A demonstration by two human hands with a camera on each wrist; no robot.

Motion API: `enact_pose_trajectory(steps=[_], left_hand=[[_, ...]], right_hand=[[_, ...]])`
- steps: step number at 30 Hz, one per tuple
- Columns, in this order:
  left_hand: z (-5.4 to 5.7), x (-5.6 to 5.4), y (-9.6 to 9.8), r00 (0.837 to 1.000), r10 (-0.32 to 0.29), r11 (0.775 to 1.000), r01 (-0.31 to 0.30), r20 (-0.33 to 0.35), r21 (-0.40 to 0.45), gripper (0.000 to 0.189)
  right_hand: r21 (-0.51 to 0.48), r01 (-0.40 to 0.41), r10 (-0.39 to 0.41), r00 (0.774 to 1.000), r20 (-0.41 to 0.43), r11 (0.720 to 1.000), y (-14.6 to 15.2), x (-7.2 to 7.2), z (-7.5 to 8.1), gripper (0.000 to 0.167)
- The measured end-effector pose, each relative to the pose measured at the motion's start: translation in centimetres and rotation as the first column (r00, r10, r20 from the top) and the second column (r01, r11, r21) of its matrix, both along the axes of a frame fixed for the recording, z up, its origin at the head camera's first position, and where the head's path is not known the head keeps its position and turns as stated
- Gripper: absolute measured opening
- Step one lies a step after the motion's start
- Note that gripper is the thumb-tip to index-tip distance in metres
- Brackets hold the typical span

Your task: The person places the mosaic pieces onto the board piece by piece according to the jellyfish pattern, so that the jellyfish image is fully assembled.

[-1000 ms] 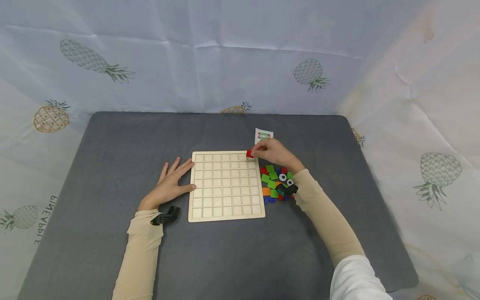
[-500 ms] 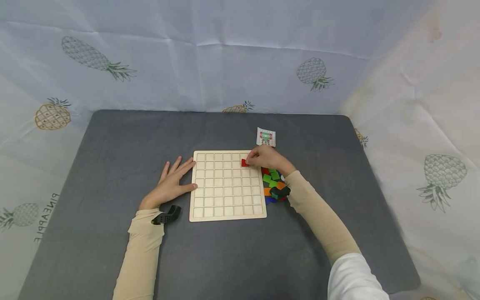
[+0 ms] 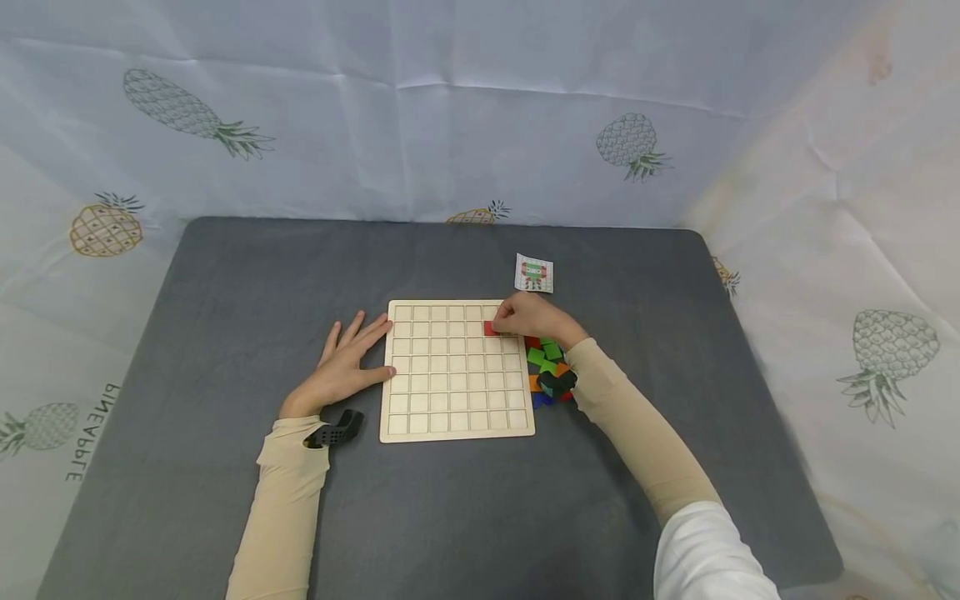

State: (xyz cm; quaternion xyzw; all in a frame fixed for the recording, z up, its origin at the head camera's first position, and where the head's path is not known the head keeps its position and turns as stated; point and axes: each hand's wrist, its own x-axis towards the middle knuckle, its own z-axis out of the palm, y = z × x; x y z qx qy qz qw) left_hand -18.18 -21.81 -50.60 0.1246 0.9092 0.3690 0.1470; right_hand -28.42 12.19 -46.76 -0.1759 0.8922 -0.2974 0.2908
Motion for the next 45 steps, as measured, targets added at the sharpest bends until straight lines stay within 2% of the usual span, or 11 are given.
enact_pose_trajectory(steps=[8,18,24,27,31,39,45], left_hand=[[-0.1,-0.1,-0.2,1.000,-0.002,1.000,0.002,0.001,0.004,0.085],[-0.1,-0.1,0.0,1.000,-0.002,1.000,0.002,0.005,0.004,0.085],[0.1,0.0,0.1,1.000,0.000,1.000,0.000,-0.002,0.001,0.085],[0.2,0.1,0.1,1.000,0.001,1.000,-0.001,-0.004,0.003,0.085],[0.3,0.1,0.1,1.000,0.003,1.000,-0.003,-0.003,0.001,0.085],[0.3,0.1,0.2,1.000,0.002,1.000,-0.002,-0.001,-0.001,0.085],[0.2,0.1,0.1,1.000,-0.001,1.000,0.001,0.002,0.003,0.085]], right_hand=[[-0.023,-0.004,0.004,1.000,0.009,1.000,-0.1,0.1,0.2,0.024],[0.002,0.011,-0.011,0.999,-0.034,1.000,-0.2,0.4,-0.1,0.021],[-0.076,0.050,-0.050,0.999,0.000,0.996,0.4,0.5,0.6,0.019],[-0.108,0.047,-0.048,0.999,0.000,0.993,1.0,0.4,1.4,0.018],[-0.120,0.018,-0.024,0.999,-0.042,0.993,2.2,0.6,2.5,0.017],[-0.147,0.033,-0.044,0.997,-0.069,0.989,5.5,1.2,3.8,0.015],[-0.166,0.120,-0.134,0.988,-0.079,0.979,7.2,1.3,4.1,0.021]])
